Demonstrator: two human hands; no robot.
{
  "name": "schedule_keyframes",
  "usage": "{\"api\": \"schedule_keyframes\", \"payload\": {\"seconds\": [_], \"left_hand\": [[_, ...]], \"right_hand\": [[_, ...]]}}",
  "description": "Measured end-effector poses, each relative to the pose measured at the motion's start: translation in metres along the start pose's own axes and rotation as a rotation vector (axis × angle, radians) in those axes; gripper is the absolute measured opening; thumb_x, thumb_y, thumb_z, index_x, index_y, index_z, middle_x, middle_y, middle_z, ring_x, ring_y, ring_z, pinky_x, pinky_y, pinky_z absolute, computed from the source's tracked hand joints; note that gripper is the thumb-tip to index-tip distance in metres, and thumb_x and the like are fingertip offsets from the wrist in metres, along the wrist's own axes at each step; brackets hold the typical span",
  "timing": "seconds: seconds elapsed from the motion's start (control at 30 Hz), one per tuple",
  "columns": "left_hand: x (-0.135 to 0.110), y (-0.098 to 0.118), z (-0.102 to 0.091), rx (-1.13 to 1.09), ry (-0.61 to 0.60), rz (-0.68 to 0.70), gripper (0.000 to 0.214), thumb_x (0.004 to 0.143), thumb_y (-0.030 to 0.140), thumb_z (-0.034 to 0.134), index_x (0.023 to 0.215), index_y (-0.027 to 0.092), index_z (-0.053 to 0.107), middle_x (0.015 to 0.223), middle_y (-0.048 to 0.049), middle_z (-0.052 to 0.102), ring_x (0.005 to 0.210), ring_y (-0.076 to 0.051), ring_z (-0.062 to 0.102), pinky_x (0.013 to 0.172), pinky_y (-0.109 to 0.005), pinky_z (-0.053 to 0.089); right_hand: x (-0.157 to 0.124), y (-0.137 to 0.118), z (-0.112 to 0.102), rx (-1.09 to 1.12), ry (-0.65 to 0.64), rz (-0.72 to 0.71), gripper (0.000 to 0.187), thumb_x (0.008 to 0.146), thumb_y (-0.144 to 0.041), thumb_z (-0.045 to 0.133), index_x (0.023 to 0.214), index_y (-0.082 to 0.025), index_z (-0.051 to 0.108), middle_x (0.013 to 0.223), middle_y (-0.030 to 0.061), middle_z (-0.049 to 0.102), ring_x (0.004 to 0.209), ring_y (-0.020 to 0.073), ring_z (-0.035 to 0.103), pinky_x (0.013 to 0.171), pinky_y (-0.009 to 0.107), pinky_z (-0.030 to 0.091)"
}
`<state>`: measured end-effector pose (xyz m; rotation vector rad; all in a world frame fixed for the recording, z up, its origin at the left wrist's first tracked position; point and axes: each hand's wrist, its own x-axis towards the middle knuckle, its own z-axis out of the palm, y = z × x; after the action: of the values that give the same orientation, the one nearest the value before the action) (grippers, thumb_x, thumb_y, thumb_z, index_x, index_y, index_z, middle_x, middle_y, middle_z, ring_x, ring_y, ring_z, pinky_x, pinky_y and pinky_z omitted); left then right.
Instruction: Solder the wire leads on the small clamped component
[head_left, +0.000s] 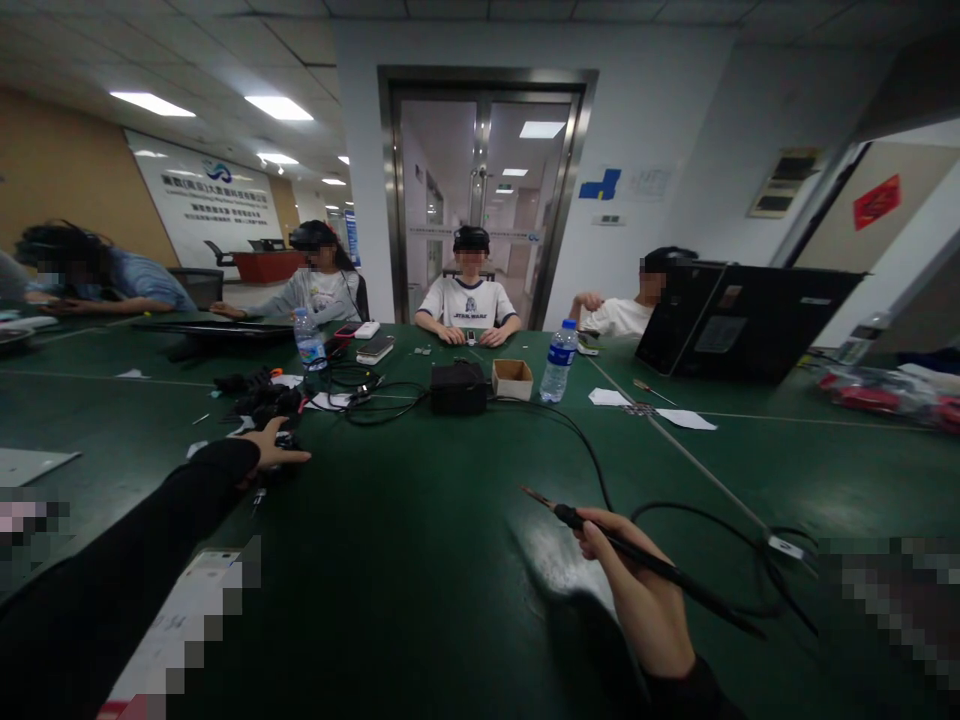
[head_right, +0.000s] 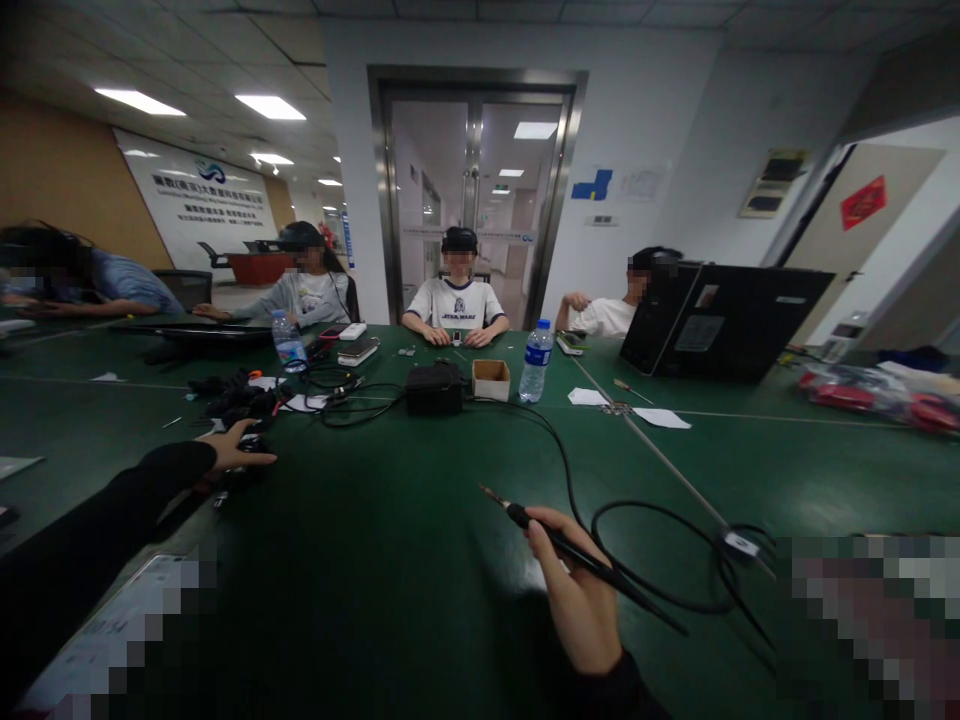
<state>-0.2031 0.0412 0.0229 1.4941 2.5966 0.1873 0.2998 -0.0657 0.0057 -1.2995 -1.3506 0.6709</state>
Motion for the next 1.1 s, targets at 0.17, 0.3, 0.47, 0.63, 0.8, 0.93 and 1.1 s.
{"api": "schedule_keyframes", "payload": {"seconds": [0.17, 0.3, 0.47, 0.63, 0.8, 0.93, 1.1], "left_hand": [[0.026, -0.006, 0.009, 0.181, -0.099, 0.084, 0.086, 0.064, 0.052, 0.065, 0.134, 0.007, 0.040, 0.114, -0.0221, 0.064, 0.100, -0.035, 0.062, 0.079, -0.037, 0.046], [0.026, -0.005, 0.013, 0.205, -0.124, 0.087, 0.083, 0.059, 0.049, 0.060, 0.130, 0.009, 0.044, 0.113, -0.0223, 0.065, 0.102, -0.039, 0.061, 0.080, -0.042, 0.046], [0.024, -0.005, 0.012, 0.207, -0.140, 0.136, 0.083, 0.059, 0.047, 0.056, 0.133, 0.013, 0.042, 0.113, -0.0198, 0.065, 0.102, -0.037, 0.062, 0.081, -0.041, 0.047], [0.016, 0.005, 0.013, 0.141, -0.169, 0.174, 0.068, 0.063, 0.046, 0.056, 0.125, 0.018, 0.049, 0.107, -0.0151, 0.067, 0.096, -0.031, 0.064, 0.080, -0.037, 0.049], [-0.018, 0.053, 0.017, 0.048, -0.167, 0.184, 0.064, 0.065, 0.046, 0.060, 0.124, 0.024, 0.049, 0.112, -0.0155, 0.062, 0.085, -0.030, 0.066, 0.066, -0.035, 0.052], [-0.057, 0.108, 0.026, -0.070, -0.247, 0.212, 0.065, 0.066, 0.047, 0.062, 0.125, 0.027, 0.046, 0.119, -0.0162, 0.057, 0.069, -0.024, 0.066, 0.053, -0.031, 0.050], [-0.101, 0.175, 0.041, -0.120, -0.280, 0.379, 0.064, 0.063, 0.048, 0.064, 0.122, 0.028, 0.049, 0.117, -0.0161, 0.055, 0.075, -0.028, 0.067, 0.056, -0.033, 0.052]], "right_hand": [[0.000, -0.003, 0.000, 0.022, 0.010, 0.007, 0.035, 0.078, -0.050, 0.064, 0.093, -0.019, 0.070, 0.082, 0.0070, 0.069, 0.073, 0.0218, 0.065, 0.070, 0.034, 0.054], [-0.001, -0.004, -0.001, 0.022, 0.002, 0.011, 0.035, 0.079, -0.050, 0.063, 0.094, -0.020, 0.069, 0.084, 0.0070, 0.069, 0.075, 0.0217, 0.065, 0.071, 0.034, 0.054], [-0.002, -0.006, -0.001, 0.042, -0.014, 0.004, 0.034, 0.080, -0.049, 0.063, 0.095, -0.019, 0.069, 0.084, 0.0071, 0.069, 0.075, 0.0217, 0.065, 0.072, 0.034, 0.054], [-0.002, -0.008, 0.001, 0.056, -0.015, 0.002, 0.034, 0.079, -0.049, 0.064, 0.094, -0.019, 0.070, 0.082, 0.0074, 0.070, 0.074, 0.0224, 0.066, 0.069, 0.034, 0.055], [-0.002, -0.010, 0.001, 0.032, -0.009, -0.023, 0.033, 0.079, -0.049, 0.064, 0.092, -0.019, 0.071, 0.079, 0.0074, 0.070, 0.072, 0.0227, 0.066, 0.066, 0.034, 0.054], [-0.001, -0.009, 0.001, 0.012, -0.005, -0.045, 0.032, 0.080, -0.049, 0.064, 0.092, -0.020, 0.072, 0.078, 0.0070, 0.070, 0.071, 0.0222, 0.066, 0.064, 0.033, 0.053], [-0.001, 0.001, 0.001, 0.031, -0.008, -0.039, 0.030, 0.081, -0.047, 0.063, 0.094, -0.021, 0.071, 0.086, 0.0074, 0.071, 0.077, 0.0222, 0.066, 0.066, 0.032, 0.053]]}}
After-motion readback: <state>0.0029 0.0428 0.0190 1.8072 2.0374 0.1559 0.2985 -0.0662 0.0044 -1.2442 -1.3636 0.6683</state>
